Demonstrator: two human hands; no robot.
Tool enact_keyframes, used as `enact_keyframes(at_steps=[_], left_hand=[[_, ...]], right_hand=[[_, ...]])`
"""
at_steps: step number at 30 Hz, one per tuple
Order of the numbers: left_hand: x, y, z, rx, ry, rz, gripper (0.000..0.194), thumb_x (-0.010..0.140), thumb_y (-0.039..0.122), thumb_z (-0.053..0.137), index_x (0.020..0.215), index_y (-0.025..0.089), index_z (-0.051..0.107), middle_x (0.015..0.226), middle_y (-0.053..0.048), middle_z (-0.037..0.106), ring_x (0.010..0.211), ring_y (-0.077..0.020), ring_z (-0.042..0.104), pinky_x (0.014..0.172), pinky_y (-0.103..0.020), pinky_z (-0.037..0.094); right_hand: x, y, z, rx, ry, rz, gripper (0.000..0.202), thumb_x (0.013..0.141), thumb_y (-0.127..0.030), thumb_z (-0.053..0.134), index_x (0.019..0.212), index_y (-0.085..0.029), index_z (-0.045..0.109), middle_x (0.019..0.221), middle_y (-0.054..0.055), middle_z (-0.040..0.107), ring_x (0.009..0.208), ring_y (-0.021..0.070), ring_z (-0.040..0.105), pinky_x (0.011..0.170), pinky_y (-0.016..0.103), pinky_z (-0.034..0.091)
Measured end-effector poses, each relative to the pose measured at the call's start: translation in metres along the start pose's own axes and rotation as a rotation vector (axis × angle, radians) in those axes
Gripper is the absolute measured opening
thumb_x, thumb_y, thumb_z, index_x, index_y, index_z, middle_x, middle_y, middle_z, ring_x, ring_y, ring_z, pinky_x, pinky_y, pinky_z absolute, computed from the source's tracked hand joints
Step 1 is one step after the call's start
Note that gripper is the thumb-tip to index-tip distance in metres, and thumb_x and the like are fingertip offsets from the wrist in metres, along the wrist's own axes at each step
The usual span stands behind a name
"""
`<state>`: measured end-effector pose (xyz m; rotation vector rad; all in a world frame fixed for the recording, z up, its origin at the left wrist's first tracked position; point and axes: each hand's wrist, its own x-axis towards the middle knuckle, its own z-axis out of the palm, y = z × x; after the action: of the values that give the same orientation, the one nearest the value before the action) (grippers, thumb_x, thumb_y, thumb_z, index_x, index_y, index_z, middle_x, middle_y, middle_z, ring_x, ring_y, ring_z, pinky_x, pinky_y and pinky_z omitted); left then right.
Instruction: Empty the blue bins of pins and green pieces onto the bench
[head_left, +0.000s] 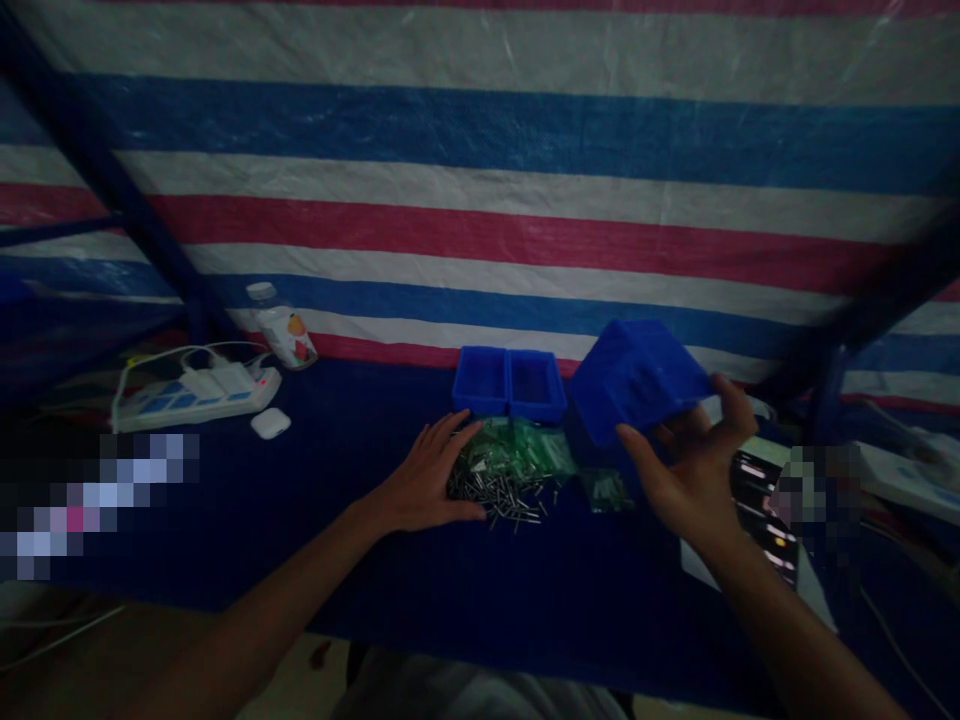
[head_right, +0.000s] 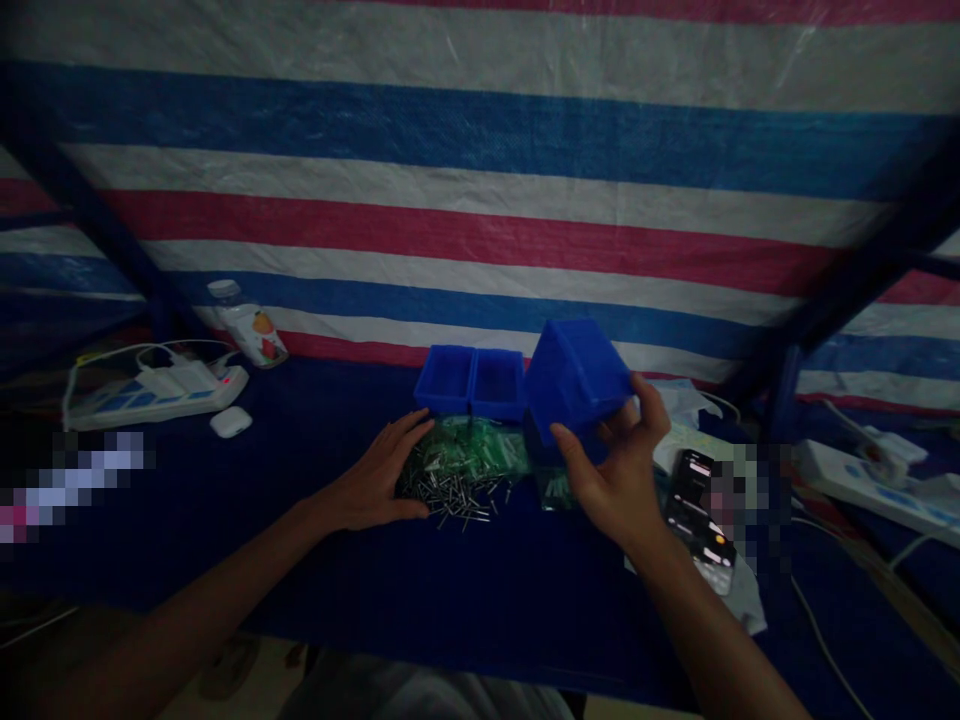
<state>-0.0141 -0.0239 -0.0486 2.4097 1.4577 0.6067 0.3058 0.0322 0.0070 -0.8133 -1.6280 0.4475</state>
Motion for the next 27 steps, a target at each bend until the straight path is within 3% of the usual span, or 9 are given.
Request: enact_keyframes(at_steps=[4,8,12,15,17,20,22,25,27], left_hand=[[0.004,0.005,-0.009,-0.013,0.212,0.093,0.112,0.076,0.067,0.076,0.161,0.032,0.013,0.166,-0.02,0.022,0.15,-0.0445,0.027,0.117,-0.069,0.032],[0.017,0.025,-0.019,-0.025,0.414,0.158,0.108,0.071,0.06,0.085,0.157,0.035,0.025,0.167,-0.018,0.021,0.15,-0.0432,0.03,0.115,-0.069,0.035],[0.028,0.038,-0.02,-0.11,0.579,0.156,0.06,0.076,0.05,0.084,0.126,0.027,0.06,0.151,-0.016,0.051,0.132,-0.0345,0.057,0.105,-0.058,0.051],[0.031,0.03,-0.025,-0.103,0.765,0.115,0.032,0.078,0.046,0.083,0.087,0.021,0.065,0.134,-0.014,0.065,0.116,-0.0309,0.068,0.093,-0.05,0.058],[0.034,0.014,-0.034,-0.072,0.88,0.045,0.032,0.077,0.045,0.083,0.084,0.02,0.065,0.13,-0.013,0.068,0.115,-0.0311,0.068,0.094,-0.05,0.057],[0.039,-0.018,-0.052,0.018,1.02,-0.111,0.032,0.075,0.046,0.083,0.081,0.021,0.065,0.112,-0.01,0.074,0.11,-0.0301,0.069,0.094,-0.047,0.055],[0.039,-0.04,-0.06,0.065,1.041,-0.219,0.035,0.07,0.047,0.085,0.074,0.022,0.062,0.089,-0.005,0.074,0.094,-0.0275,0.071,0.087,-0.042,0.056],[0.032,-0.065,-0.06,0.099,0.968,-0.369,0.035,0.069,0.048,0.084,0.07,0.022,0.06,0.084,-0.004,0.073,0.085,-0.0255,0.07,0.081,-0.037,0.054],[0.026,-0.074,-0.056,0.12,0.827,-0.453,0.035,0.069,0.049,0.083,0.072,0.022,0.062,0.081,-0.003,0.072,0.079,-0.0248,0.069,0.076,-0.035,0.052]], right_hand=[[0.011,-0.027,0.01,0.175,0.087,0.081,0.09,0.082,-0.032,0.076,0.146,-0.04,0.014,0.136,0.009,0.054,0.112,0.0231,0.066,0.097,0.05,0.056],[0.014,-0.049,0.036,0.467,-0.011,0.406,0.101,0.081,-0.045,0.075,0.153,-0.041,0.004,0.134,0.01,0.061,0.11,0.0265,0.068,0.094,0.053,0.058],[0.013,-0.052,0.068,0.643,-0.195,0.662,0.104,0.082,-0.059,0.069,0.157,-0.045,-0.001,0.138,0.012,0.06,0.108,0.0304,0.068,0.081,0.051,0.061],[0.02,-0.035,0.081,0.606,-0.34,0.643,0.114,0.082,-0.066,0.065,0.157,-0.041,-0.018,0.142,0.016,0.058,0.111,0.0315,0.067,0.084,0.053,0.06],[0.028,-0.014,0.081,0.442,-0.351,0.524,0.115,0.084,-0.069,0.06,0.158,-0.034,-0.02,0.145,0.019,0.055,0.123,0.0325,0.062,0.094,0.055,0.056],[0.035,0.021,0.074,-0.091,-0.274,0.289,0.093,0.089,-0.071,0.049,0.162,-0.024,0.014,0.152,0.022,0.047,0.141,0.0345,0.046,0.109,0.058,0.044],[0.032,0.04,0.069,-0.467,-0.298,0.166,0.076,0.092,-0.069,0.045,0.153,-0.023,0.04,0.153,0.019,0.047,0.144,0.0371,0.04,0.112,0.061,0.04],[0.021,0.055,0.066,-0.628,-0.343,0.14,0.058,0.091,-0.065,0.051,0.134,-0.029,0.063,0.148,0.014,0.054,0.143,0.0445,0.036,0.107,0.071,0.036],[0.015,0.058,0.066,-0.651,-0.372,0.126,0.049,0.091,-0.061,0.054,0.128,-0.031,0.068,0.144,0.011,0.058,0.139,0.0447,0.039,0.105,0.072,0.035]])
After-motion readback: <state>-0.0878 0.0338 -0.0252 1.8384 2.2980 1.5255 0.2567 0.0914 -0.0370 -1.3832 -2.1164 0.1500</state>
